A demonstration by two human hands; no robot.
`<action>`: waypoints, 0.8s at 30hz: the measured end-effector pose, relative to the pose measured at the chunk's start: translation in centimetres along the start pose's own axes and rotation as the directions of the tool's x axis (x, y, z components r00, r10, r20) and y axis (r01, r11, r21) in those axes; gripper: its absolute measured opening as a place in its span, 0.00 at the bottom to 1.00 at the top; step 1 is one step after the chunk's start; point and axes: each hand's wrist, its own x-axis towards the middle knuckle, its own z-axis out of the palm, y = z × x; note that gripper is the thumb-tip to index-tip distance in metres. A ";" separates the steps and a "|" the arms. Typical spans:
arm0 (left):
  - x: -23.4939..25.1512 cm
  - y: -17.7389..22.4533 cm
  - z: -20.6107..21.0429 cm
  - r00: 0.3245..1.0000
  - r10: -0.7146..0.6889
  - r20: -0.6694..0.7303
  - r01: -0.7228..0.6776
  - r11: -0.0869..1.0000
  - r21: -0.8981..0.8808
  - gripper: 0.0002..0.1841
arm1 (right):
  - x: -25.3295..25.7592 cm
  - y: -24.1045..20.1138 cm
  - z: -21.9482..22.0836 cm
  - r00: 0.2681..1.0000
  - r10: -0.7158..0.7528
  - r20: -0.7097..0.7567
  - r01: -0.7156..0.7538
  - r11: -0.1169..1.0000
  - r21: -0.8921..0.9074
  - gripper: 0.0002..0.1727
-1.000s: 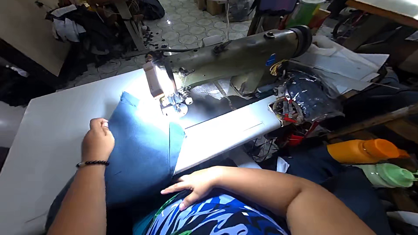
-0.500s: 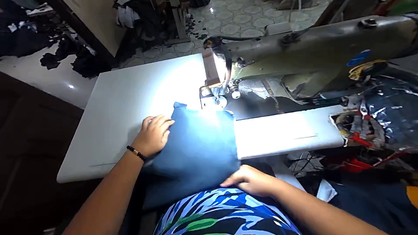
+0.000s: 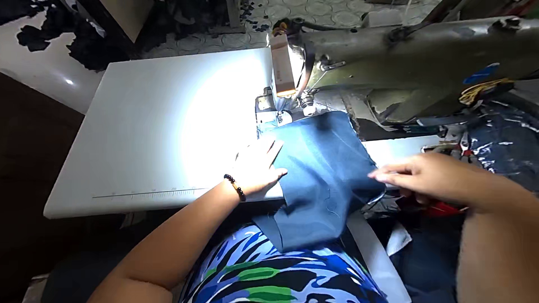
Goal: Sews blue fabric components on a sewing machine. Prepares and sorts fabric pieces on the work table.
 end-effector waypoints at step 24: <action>3.8 -4.5 -1.8 0.998 0.051 0.040 -0.048 0.995 -0.085 0.48 | 15.7 -6.8 8.1 0.806 -0.505 -0.309 0.469 0.863 -0.189 0.29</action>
